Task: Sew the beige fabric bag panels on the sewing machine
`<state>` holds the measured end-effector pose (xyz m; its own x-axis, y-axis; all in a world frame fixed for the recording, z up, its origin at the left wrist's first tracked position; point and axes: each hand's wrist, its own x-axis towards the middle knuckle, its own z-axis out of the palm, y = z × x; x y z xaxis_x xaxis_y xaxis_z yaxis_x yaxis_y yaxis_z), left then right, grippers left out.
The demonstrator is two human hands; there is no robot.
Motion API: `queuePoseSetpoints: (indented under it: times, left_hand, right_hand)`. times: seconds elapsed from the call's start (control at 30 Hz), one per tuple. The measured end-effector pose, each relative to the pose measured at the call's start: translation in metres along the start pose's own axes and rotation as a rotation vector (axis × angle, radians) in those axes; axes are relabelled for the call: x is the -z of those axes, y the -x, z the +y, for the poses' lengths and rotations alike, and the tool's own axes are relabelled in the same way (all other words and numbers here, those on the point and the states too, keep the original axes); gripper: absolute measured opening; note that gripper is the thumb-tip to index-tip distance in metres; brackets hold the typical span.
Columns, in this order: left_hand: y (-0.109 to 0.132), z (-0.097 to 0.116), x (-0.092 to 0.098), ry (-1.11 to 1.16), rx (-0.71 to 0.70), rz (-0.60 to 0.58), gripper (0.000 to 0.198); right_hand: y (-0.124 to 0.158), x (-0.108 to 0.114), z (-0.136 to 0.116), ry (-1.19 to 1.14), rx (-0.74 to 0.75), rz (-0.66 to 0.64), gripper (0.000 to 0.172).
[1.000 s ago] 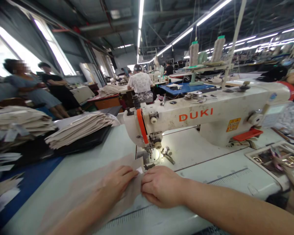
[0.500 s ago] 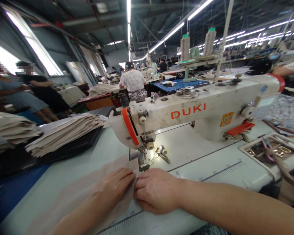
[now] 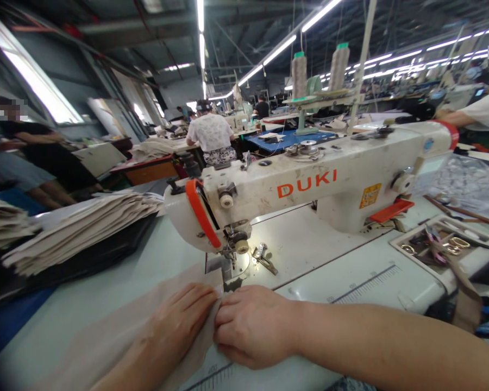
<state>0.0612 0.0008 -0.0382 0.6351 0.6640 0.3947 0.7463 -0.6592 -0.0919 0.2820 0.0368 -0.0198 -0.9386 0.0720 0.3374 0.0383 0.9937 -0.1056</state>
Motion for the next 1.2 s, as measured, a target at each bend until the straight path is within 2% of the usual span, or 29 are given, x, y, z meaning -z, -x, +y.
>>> queuePoseSetpoints:
  times: [0.4,0.63,1.03,1.2]
  left_hand:
    - [-0.0057,0.003,0.0028,-0.032,-0.056,0.161,0.033]
    - [-0.0044,0.0045,0.0011,-0.044,-0.041,0.129,0.028]
    - [-0.0026,0.0048,0.0007,-0.083,-0.039,0.176,0.036]
    - [-0.003,0.0055,0.0019,-0.099,-0.056,0.158,0.036]
  right_hand:
    - [-0.0012,0.0024,-0.0023,0.009,-0.001,-0.005,0.012]
    - [-0.0016,0.0021,-0.0017,-0.002,-0.005,-0.01,0.014]
    - [-0.0025,0.003,0.0,0.001,0.003,-0.005,0.014]
    - [-0.0022,0.0044,-0.0015,0.009,-0.006,-0.019,0.015]
